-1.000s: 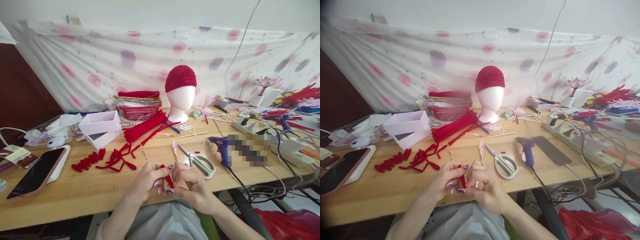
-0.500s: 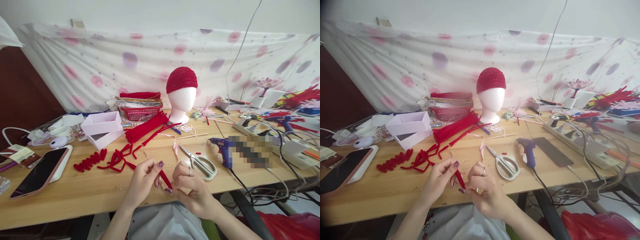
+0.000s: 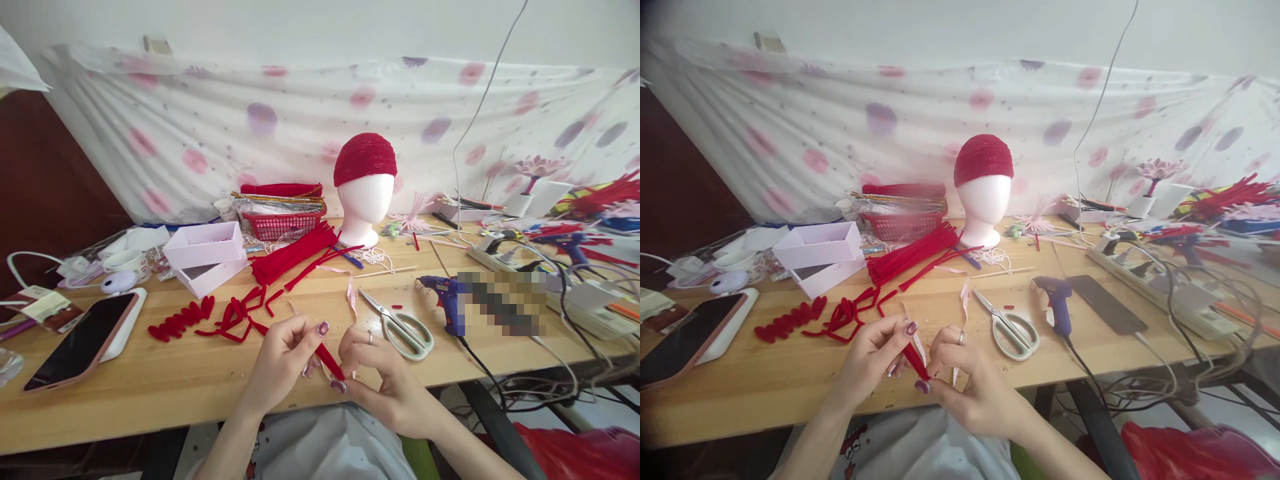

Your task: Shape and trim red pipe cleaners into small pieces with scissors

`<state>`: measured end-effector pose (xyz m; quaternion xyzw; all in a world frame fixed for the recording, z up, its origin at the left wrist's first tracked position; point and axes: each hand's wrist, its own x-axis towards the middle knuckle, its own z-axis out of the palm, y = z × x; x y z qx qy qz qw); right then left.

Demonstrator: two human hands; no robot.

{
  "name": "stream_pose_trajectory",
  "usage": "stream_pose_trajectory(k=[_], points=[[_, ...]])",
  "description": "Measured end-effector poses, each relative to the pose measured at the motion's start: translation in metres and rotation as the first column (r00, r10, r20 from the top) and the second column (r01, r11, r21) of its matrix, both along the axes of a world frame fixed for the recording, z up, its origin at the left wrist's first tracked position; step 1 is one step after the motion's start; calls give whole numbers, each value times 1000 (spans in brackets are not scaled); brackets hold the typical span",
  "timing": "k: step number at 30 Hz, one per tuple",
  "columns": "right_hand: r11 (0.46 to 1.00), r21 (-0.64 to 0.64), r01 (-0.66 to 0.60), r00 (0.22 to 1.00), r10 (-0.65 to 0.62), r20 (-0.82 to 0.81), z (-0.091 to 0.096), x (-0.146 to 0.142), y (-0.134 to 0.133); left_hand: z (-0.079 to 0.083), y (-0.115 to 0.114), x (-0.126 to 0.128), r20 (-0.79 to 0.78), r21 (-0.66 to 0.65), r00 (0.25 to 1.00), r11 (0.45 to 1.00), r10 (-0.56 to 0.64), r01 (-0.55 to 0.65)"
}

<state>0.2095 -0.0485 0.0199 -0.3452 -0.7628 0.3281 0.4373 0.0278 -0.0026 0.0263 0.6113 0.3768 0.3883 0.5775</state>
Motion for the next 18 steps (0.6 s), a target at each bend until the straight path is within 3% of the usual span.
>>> stream_pose_trajectory(k=[3,8,10,15,18], points=[[987,-153,-49,999,48,-9,1,1,1,0,-1,-2,-37,45,999,998,-38,40],[991,-64,-119,989,113,-96,1,2,3,-1,-6,4,-184,152,982,988,48,-20],[986,-69,-155,977,143,-156,3,3,2,-1,-6,7,-176,124,981,990,81,-60],[950,-184,-252,947,202,-251,9,2,-4,-3,1,4,174,-89,973,987,151,-137],[953,-217,-213,942,141,-303,4,2,-2,-11,1,2,352,-228,933,974,75,8]])
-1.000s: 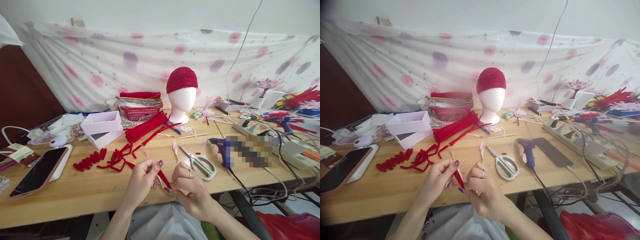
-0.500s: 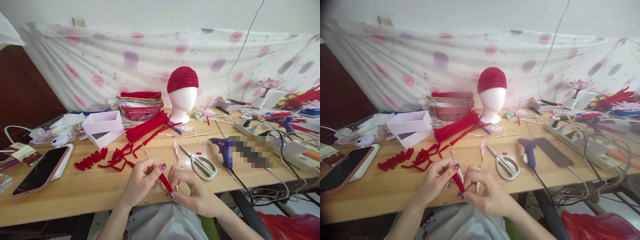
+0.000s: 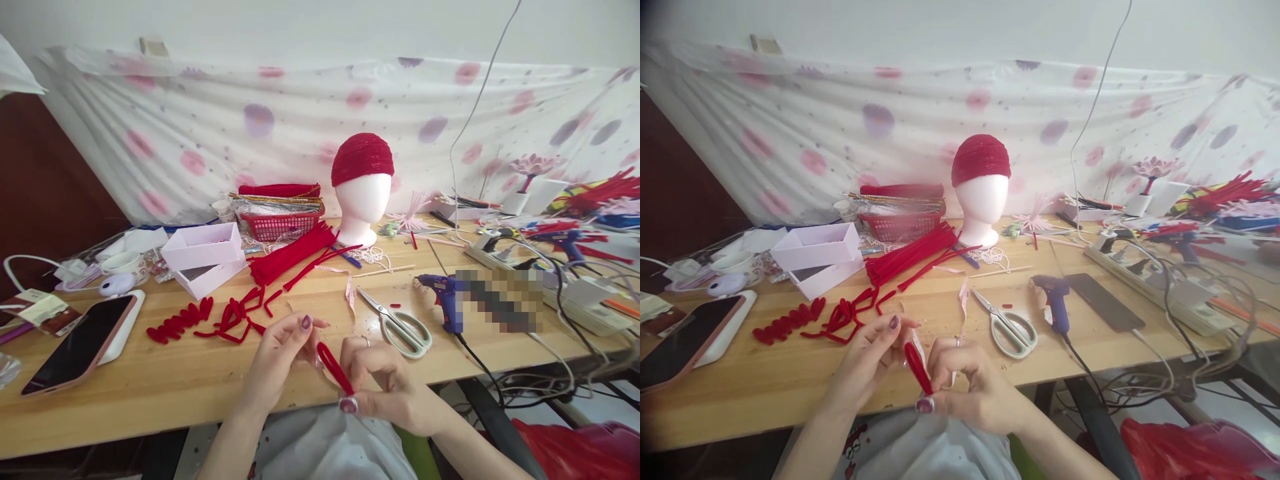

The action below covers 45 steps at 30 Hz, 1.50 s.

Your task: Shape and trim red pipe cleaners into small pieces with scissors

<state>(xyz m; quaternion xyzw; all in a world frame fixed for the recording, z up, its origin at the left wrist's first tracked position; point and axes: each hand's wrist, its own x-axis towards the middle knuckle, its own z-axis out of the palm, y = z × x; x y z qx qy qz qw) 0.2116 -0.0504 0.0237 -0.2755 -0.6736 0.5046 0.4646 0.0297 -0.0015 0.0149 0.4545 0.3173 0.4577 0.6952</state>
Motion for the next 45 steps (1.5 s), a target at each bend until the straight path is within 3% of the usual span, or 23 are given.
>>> stream_pose_trajectory(k=[3,7,13,22,29,35,40,45], points=[[999,-52,9,999,-10,-32,-9,2,6,-12,-5,2,155,-143,983,982,-103,125],[996,-91,-10,998,4,-70,-16,3,11,-23,-9,10,300,-259,947,945,-118,200],[996,-81,-21,996,14,-87,-15,1,10,-23,-14,24,383,-267,923,960,26,84],[999,-26,-20,997,18,-80,-13,-1,8,-18,-22,32,453,-286,888,956,72,69],[998,68,19,1000,-17,-17,-8,-4,5,-12,-20,29,341,-299,932,954,125,-18],[989,132,61,996,-68,49,-13,-3,6,-16,-23,24,53,-59,978,979,200,-197],[985,155,77,990,-94,108,-14,-2,8,-23,-25,21,-18,10,984,984,180,-180],[984,153,93,986,-113,126,-13,-1,8,-19,-28,20,-57,33,984,985,171,-169]])
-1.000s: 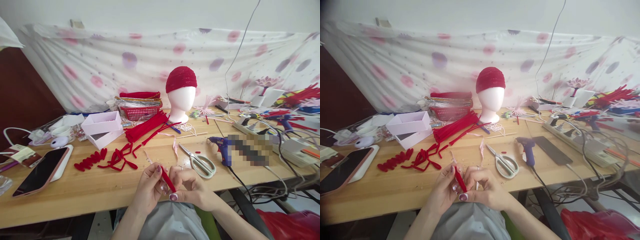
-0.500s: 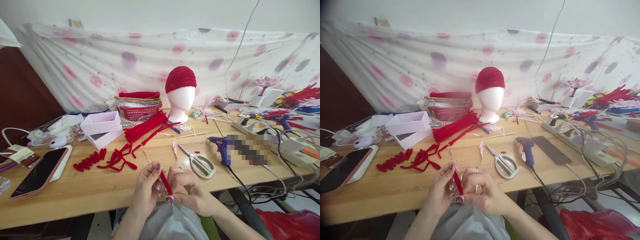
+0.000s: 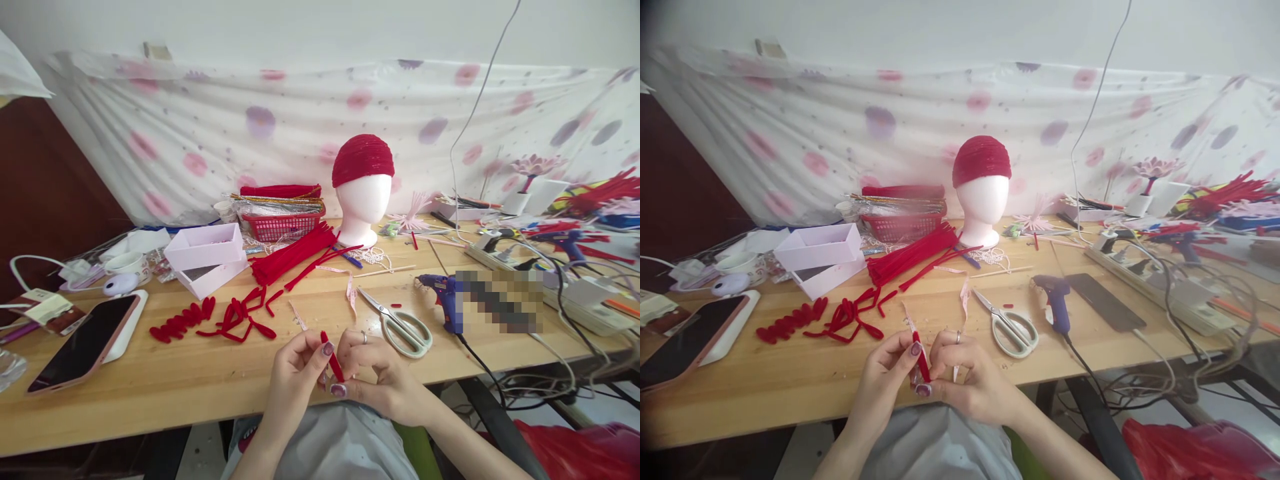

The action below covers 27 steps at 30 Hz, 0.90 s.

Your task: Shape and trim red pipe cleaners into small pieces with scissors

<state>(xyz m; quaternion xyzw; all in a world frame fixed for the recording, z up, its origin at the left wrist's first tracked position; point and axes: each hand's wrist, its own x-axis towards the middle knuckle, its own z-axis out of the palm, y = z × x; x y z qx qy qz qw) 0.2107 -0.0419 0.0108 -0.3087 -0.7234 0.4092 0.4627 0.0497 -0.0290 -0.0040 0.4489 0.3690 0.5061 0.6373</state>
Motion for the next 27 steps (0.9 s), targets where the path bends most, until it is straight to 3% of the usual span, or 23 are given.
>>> stream_pose_trajectory(k=[8,13,19,22,27], points=[[1000,-15,-19,1000,19,0,0,2,1,2,-6,2,97,-88,989,988,-116,124],[1000,7,12,1000,-12,12,-1,2,2,-3,-1,3,223,-166,972,979,-78,116],[1000,20,18,999,-18,39,-3,-1,3,4,2,0,427,-306,904,941,-1,146],[1000,11,18,1000,-18,22,-5,-2,3,4,0,1,419,-327,908,934,7,143],[999,-31,10,1000,-11,-28,-8,1,5,-2,-5,8,236,-217,968,966,-88,141]])
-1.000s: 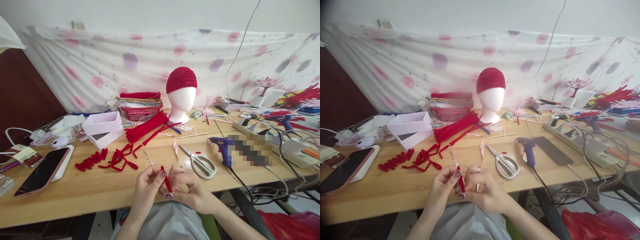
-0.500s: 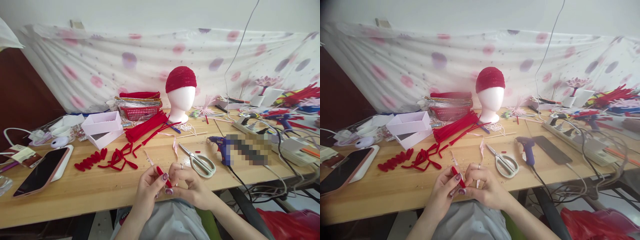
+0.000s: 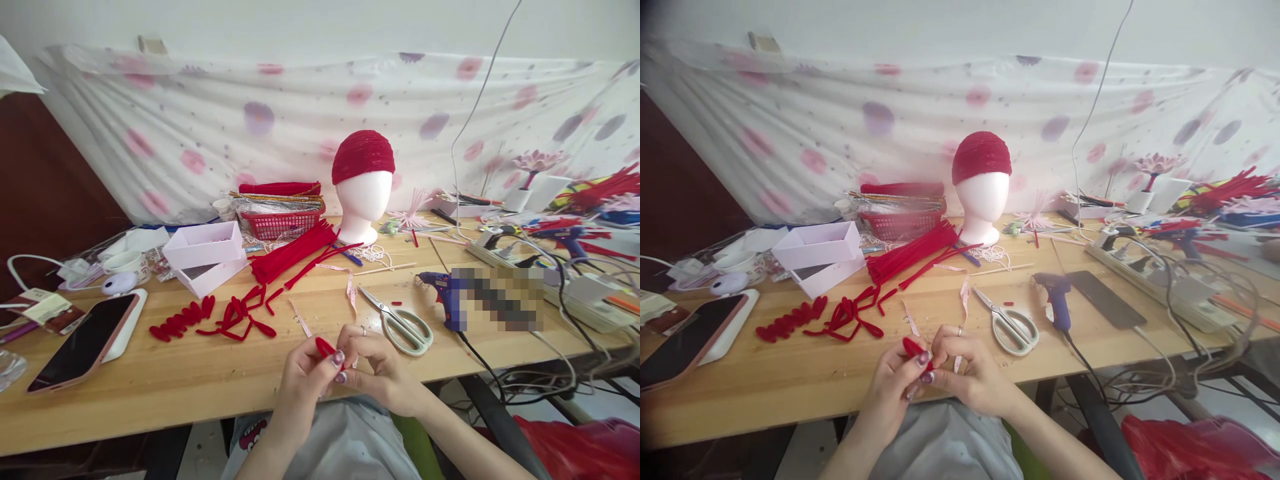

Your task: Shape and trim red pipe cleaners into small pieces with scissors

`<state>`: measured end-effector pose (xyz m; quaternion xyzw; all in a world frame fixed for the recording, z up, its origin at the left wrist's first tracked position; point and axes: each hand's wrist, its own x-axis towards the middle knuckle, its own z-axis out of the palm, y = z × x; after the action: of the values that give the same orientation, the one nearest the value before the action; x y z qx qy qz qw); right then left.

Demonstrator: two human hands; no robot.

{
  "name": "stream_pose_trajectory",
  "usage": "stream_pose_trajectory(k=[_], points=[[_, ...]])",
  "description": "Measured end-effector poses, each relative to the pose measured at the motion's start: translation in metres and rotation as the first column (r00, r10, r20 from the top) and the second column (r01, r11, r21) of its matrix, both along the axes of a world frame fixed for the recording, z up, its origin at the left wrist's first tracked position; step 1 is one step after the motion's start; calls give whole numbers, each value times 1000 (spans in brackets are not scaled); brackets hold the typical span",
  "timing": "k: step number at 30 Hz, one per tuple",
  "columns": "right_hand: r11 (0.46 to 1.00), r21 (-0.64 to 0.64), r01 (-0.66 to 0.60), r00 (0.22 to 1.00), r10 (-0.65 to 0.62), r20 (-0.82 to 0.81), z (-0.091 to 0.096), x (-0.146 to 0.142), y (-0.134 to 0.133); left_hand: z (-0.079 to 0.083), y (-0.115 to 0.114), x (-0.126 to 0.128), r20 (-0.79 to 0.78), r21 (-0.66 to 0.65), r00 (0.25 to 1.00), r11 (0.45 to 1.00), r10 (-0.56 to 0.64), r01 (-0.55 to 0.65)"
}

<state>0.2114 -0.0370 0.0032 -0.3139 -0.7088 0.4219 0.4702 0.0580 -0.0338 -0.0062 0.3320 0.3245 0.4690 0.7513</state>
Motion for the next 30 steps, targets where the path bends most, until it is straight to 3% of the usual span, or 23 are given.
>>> stream_pose_trajectory(k=[11,15,20,26,30], points=[[999,35,30,999,-31,42,0,5,2,-3,0,4,-109,18,993,999,-40,42],[1000,11,29,998,-29,51,-2,5,2,2,5,1,-13,-2,999,999,-48,48],[998,53,31,995,-36,94,-1,2,1,8,16,-3,168,-87,985,996,29,-15],[999,43,31,996,-35,84,-2,0,0,8,21,-2,220,-148,975,989,40,-7],[998,61,15,996,-20,90,-1,3,0,10,17,0,197,-71,980,996,-30,45]])
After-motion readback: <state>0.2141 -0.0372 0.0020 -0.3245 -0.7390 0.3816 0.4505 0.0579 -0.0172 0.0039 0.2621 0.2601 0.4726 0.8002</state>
